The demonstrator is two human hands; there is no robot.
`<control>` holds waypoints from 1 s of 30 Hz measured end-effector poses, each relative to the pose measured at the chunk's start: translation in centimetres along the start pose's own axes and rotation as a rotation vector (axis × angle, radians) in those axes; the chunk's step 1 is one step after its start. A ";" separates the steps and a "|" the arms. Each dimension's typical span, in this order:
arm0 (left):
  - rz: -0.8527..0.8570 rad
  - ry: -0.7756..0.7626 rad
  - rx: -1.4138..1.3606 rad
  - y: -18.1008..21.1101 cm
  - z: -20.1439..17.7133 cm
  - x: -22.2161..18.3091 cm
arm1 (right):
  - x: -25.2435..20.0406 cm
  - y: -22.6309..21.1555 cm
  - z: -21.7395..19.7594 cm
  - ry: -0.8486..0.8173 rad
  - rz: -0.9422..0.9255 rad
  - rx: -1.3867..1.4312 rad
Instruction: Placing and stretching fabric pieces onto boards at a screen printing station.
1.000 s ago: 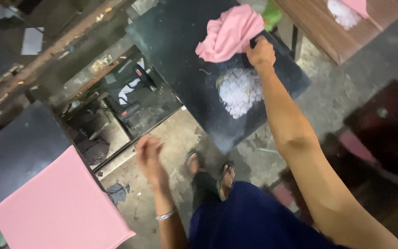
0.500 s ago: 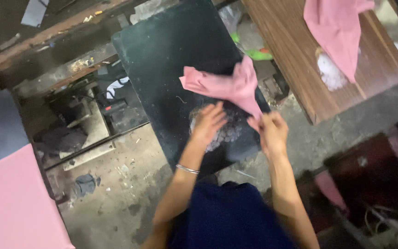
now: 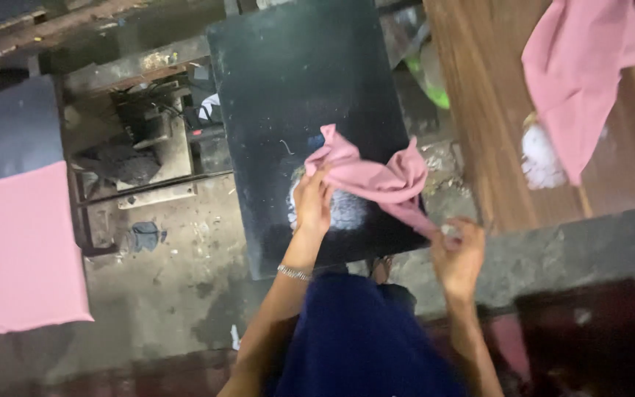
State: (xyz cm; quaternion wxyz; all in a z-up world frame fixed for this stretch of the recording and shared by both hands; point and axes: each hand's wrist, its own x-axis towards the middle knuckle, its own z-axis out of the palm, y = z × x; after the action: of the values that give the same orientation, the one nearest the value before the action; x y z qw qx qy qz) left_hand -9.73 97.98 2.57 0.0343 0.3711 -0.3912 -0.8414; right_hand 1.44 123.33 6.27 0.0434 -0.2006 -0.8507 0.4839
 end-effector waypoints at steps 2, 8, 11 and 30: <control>-0.043 0.010 -0.034 -1.5 -2.4 -4.1 | -2.0 -2.2 -0.9 -0.066 -0.054 -0.071; -0.355 -0.203 -0.304 -5.0 -1.4 -12.7 | -1.4 -3.9 3.5 -0.723 0.576 0.739; -0.145 -0.313 -0.357 -7.0 -1.4 -15.3 | -2.3 -7.0 2.7 -0.645 0.582 0.920; -0.272 -0.668 -0.380 -2.6 0.5 -17.5 | 1.4 -3.0 -8.3 -0.557 0.472 0.707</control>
State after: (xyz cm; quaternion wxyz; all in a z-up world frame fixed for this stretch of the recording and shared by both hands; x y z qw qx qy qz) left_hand 3.16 106.16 11.44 -0.1385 0.1128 -0.1657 -0.9699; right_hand 1.46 129.24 13.05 -0.2303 -0.2239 -0.5457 0.7740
